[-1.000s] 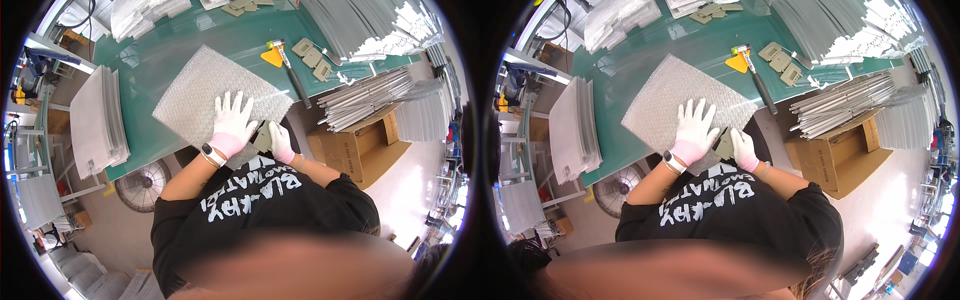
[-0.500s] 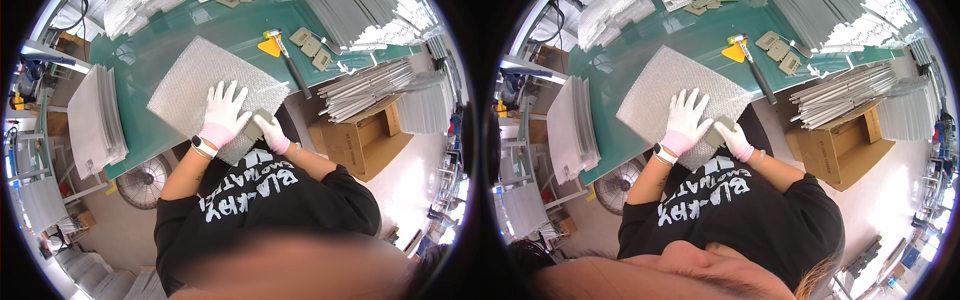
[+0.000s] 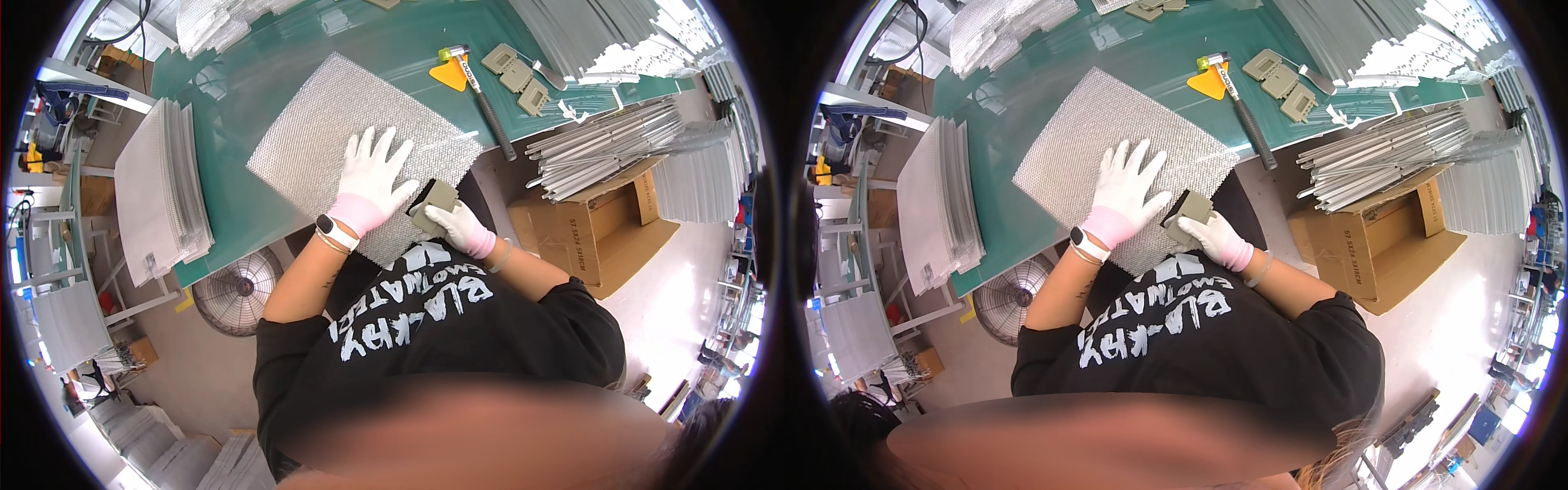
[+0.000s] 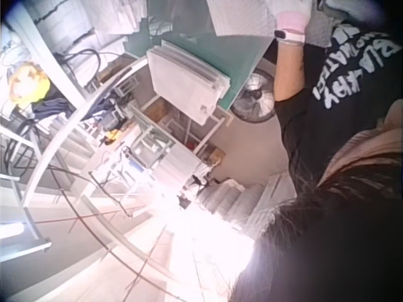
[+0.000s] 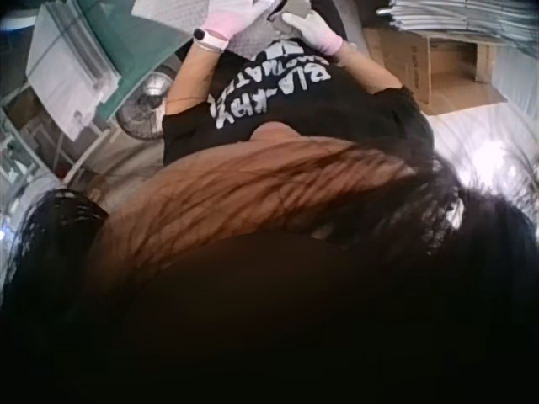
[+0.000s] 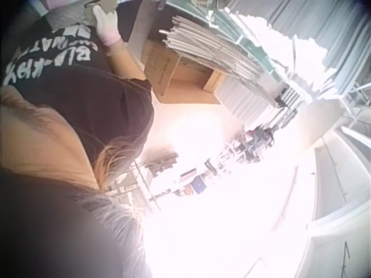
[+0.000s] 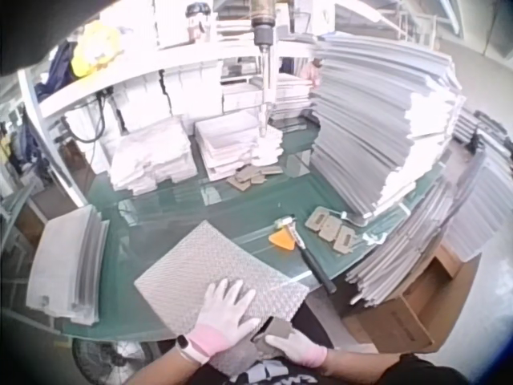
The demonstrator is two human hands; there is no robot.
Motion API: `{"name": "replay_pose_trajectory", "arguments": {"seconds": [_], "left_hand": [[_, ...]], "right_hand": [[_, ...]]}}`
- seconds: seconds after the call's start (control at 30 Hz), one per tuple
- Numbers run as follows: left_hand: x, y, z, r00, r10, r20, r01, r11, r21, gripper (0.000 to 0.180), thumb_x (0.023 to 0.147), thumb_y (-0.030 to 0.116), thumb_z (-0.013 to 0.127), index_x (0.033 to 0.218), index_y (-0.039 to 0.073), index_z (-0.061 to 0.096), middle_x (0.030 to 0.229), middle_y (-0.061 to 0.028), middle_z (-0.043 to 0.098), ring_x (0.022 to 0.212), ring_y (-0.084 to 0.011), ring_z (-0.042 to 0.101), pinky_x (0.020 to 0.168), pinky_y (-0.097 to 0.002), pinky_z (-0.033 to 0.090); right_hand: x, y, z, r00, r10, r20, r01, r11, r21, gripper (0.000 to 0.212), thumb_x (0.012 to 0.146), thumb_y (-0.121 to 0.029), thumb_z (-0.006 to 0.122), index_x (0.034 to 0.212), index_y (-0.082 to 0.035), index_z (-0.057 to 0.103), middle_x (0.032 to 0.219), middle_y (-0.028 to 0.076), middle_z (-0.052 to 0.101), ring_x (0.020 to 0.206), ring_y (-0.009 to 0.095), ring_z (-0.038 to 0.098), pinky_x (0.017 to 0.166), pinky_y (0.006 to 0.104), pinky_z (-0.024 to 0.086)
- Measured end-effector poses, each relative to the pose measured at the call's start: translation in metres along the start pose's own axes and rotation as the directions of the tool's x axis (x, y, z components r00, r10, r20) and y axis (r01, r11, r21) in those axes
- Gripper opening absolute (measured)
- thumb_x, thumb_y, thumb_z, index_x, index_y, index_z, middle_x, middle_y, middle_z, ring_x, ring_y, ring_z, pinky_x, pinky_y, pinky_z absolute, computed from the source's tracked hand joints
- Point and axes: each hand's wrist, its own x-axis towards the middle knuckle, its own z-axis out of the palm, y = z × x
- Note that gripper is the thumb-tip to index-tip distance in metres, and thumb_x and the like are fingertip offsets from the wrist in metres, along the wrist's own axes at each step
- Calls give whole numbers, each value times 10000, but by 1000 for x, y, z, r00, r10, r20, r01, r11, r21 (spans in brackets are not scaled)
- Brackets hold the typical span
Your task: Assembling metal mesh filters by attaching a frame and securing it with tools.
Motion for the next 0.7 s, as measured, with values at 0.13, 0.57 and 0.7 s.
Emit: {"name": "replay_pose_trajectory", "arguments": {"seconds": [0.13, 0.57, 0.7], "left_hand": [[0, 0, 1, 1000, -4, 7, 4, 1000, 4, 615, 887, 467, 579, 1408, 156, 480, 1475, -181, 392, 1376, -443, 314, 1159, -567, 197], [0, 0, 1, 1000, 5, 20, -5, 1000, -15, 636, 866, 457, 597, 1406, 142, 481, 1480, -189, 378, 1362, -457, 316, 1156, -577, 200], [1, 2, -1, 1000, 0, 25, 0, 1000, -3, 617, 877, 464, 595, 1400, 155, 483, 1478, -178, 390, 1376, -438, 314, 1157, -572, 202]], "right_hand": [[3, 5, 0, 999, -50, 22, 48, 996, 73, 282, 964, -187, 605, 1177, -6, 563, 1132, 111, 636, 1020, 207, 626, 779, 405, 616], [2, 2, 7, 979, -202, -33, 178, 921, -347, 141, 953, -153, 613, 985, -17, 631, 928, 61, 680, 867, 138, 649, 789, 301, 532], [7, 20, 7, 955, -266, -128, 245, 956, -161, 145, 961, -151, 599, 983, -14, 641, 905, 52, 677, 876, 134, 646, 789, 293, 528]]}}
